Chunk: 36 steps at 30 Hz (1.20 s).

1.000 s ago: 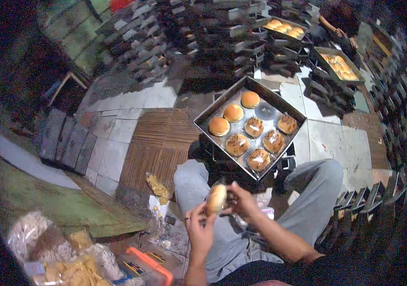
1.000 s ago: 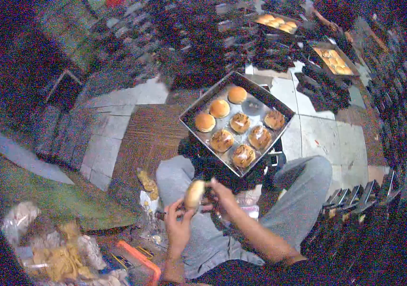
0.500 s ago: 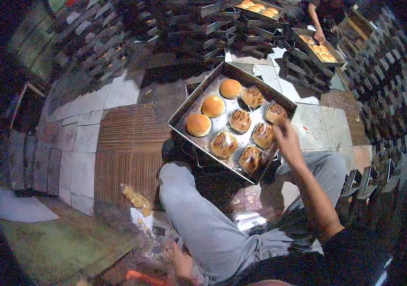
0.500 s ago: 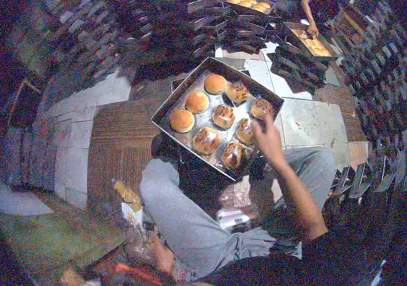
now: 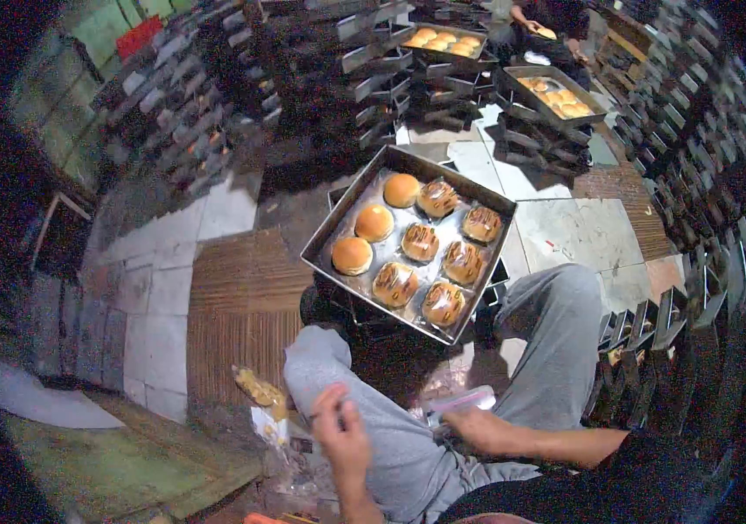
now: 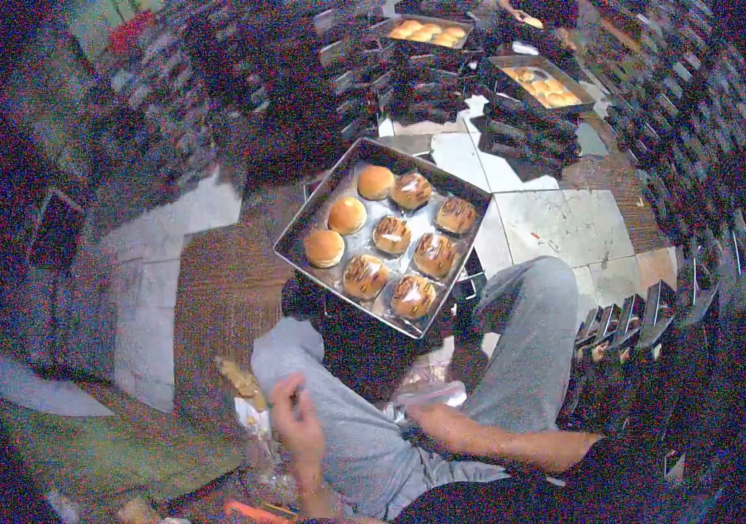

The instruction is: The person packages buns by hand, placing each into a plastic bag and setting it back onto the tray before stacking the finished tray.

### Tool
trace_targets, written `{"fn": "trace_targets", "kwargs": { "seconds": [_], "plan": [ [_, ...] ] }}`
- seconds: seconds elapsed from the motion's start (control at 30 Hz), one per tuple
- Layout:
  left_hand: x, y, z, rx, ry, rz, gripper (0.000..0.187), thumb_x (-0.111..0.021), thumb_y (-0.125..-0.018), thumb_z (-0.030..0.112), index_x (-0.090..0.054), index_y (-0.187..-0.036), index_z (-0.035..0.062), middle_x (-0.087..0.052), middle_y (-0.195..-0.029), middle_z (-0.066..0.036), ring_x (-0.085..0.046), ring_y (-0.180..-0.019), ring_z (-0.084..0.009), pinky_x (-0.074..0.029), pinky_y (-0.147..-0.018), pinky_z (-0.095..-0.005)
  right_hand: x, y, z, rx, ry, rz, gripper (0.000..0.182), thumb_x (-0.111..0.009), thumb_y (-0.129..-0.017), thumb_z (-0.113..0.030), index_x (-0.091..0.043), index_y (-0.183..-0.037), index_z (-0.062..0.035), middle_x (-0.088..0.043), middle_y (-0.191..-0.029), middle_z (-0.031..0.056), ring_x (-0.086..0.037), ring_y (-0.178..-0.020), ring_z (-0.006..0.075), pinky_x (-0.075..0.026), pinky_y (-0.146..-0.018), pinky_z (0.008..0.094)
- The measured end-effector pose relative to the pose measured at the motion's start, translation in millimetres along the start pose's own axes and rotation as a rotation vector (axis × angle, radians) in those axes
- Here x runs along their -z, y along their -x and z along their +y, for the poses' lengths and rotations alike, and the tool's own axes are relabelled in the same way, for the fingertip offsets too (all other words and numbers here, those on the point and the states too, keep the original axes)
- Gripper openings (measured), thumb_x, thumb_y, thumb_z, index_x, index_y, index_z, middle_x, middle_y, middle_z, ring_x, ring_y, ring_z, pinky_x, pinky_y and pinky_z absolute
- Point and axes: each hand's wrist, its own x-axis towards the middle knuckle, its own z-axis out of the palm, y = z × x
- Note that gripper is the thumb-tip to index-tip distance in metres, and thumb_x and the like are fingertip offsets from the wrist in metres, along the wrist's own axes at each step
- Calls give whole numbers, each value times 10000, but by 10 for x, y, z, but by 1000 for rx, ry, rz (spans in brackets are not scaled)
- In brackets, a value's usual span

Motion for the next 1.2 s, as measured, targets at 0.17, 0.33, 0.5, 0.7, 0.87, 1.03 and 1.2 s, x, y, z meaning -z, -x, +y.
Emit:
{"fn": "trace_targets", "kwargs": {
  "seconds": [0.17,0.33,0.5,0.7,0.87,1.03,1.2],
  "plan": [
    [-563,102,736,-267,2,-138,237,-724,-889,156,-703,-1094,39,-658,-1220,-162,-580,-1164,-328,-374,-1091,-473,1115,-110,-437,424,25,260,244,-699,-784,-85,-671,-1015,-14,-644,-1057,203,-656,-970,419,-521,-828,508],
    [-403,-209,786,-562,-215,-341,169,-792,-794,158,-749,-953,123,-726,-890,-42,-618,-985,-265,-412,-967,-472,1538,95,-841,383,113,152,265,-746,-860,-227,-671,-995,-11,-624,-943,179,-650,-873,394,-533,-754,479],
    [-221,-366,968,-753,-331,-379,398,-757,-788,94,-682,-1178,115,-709,-1137,-79,-610,-1150,-257,-393,-1050,-492,1332,144,-800,489,-6,118,586,-710,-910,-287,-521,-1376,15,-593,-1340,248,-584,-1239,414,-505,-1046,446],
    [-242,-398,1180,-817,-525,-341,529,-717,-813,126,-600,-1329,118,-590,-1414,-32,-414,-1415,-328,-192,-1162,-589,1124,-128,-716,521,32,208,690,-723,-879,-290,-447,-1380,95,-359,-1483,383,-362,-1404,521,-300,-1209,522],
    [-381,-427,1101,-808,-212,-299,611,-707,-894,242,-483,-1447,112,-507,-1475,-99,-386,-1437,-340,-200,-1185,-552,1274,-567,-771,620,221,288,962,-746,-795,-186,-210,-1571,3,-83,-1619,386,-83,-1524,520,-177,-1248,536],
    [-706,-764,462,385,1209,-242,636,-521,-1040,494,-368,-1498,79,-518,-1421,-181,-578,-1232,-303,-536,-938,-442,745,-857,-1181,515,-282,231,898,-699,-843,-138,-192,-1555,67,-295,-1552,337,-312,-1460,449,-253,-1219,474],
    [-284,-1164,-273,511,1302,387,556,-475,-1059,485,-462,-1459,100,-552,-1432,-224,-629,-1195,-375,-604,-864,-491,1386,-1851,-829,410,0,261,142,-670,-878,-131,-665,-961,-16,-682,-998,179,-667,-931,354,-540,-863,468]
  ]
}}
